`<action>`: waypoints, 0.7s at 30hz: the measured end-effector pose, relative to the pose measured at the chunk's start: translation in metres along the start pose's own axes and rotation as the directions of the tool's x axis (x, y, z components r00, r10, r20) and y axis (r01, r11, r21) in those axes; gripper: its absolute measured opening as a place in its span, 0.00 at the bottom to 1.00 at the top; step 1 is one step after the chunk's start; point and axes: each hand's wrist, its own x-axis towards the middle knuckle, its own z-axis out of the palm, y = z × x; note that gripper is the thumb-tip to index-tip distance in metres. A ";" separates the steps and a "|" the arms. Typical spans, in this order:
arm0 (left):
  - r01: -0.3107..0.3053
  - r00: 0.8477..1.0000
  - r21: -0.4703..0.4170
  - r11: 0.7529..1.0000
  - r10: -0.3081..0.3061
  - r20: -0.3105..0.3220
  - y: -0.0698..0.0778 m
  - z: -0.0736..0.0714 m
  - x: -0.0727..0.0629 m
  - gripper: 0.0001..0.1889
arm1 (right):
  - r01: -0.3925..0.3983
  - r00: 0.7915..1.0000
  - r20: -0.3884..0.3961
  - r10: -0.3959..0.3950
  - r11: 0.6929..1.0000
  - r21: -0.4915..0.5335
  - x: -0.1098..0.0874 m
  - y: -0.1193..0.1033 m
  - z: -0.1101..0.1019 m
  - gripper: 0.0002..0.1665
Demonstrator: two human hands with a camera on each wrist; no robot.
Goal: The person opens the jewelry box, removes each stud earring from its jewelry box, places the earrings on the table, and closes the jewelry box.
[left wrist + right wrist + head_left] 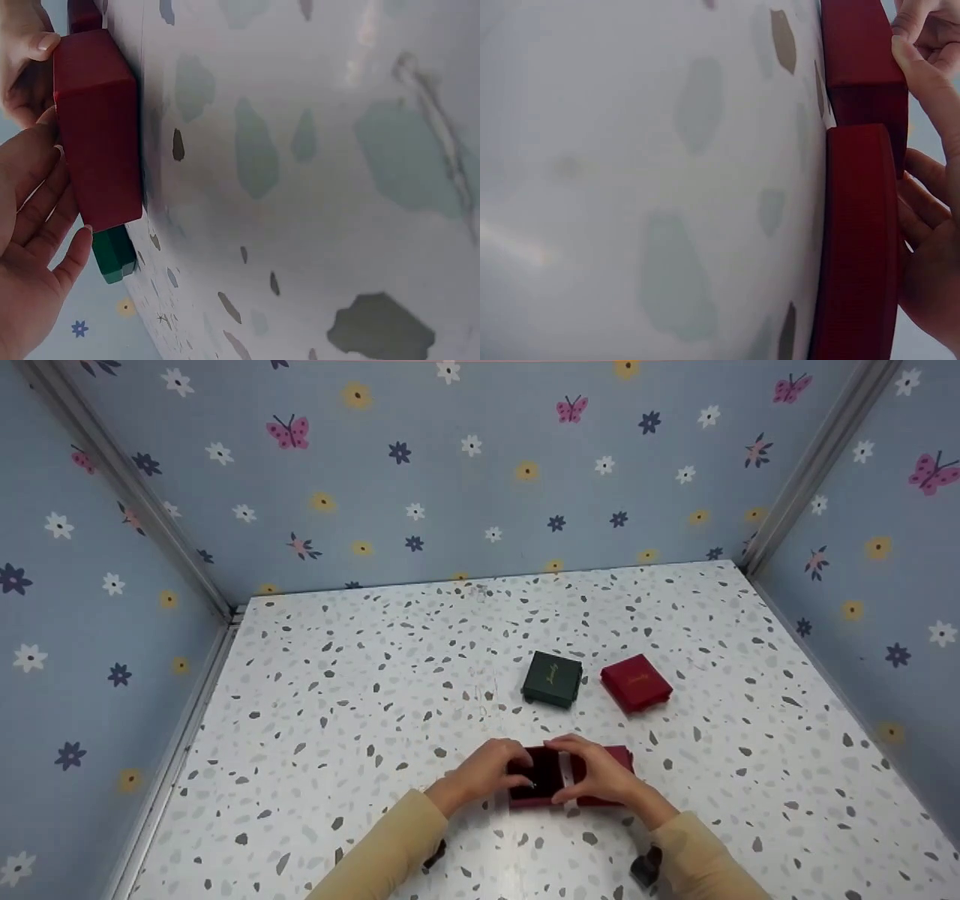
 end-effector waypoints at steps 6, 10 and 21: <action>0.049 0.999 0.022 0.999 -0.049 0.010 0.000 0.005 -0.001 0.11 | 0.005 1.000 -0.002 -0.005 1.000 -0.002 -0.001 0.001 0.000 0.49; 0.066 0.998 0.058 0.996 -0.067 0.020 0.000 0.008 -0.001 0.11 | -0.001 1.000 -0.001 0.001 1.000 0.004 0.000 0.001 0.000 0.49; 0.079 0.997 0.074 0.994 -0.078 -0.007 0.001 0.017 -0.001 0.08 | -0.011 1.000 0.006 0.011 1.000 0.011 0.000 0.001 0.000 0.49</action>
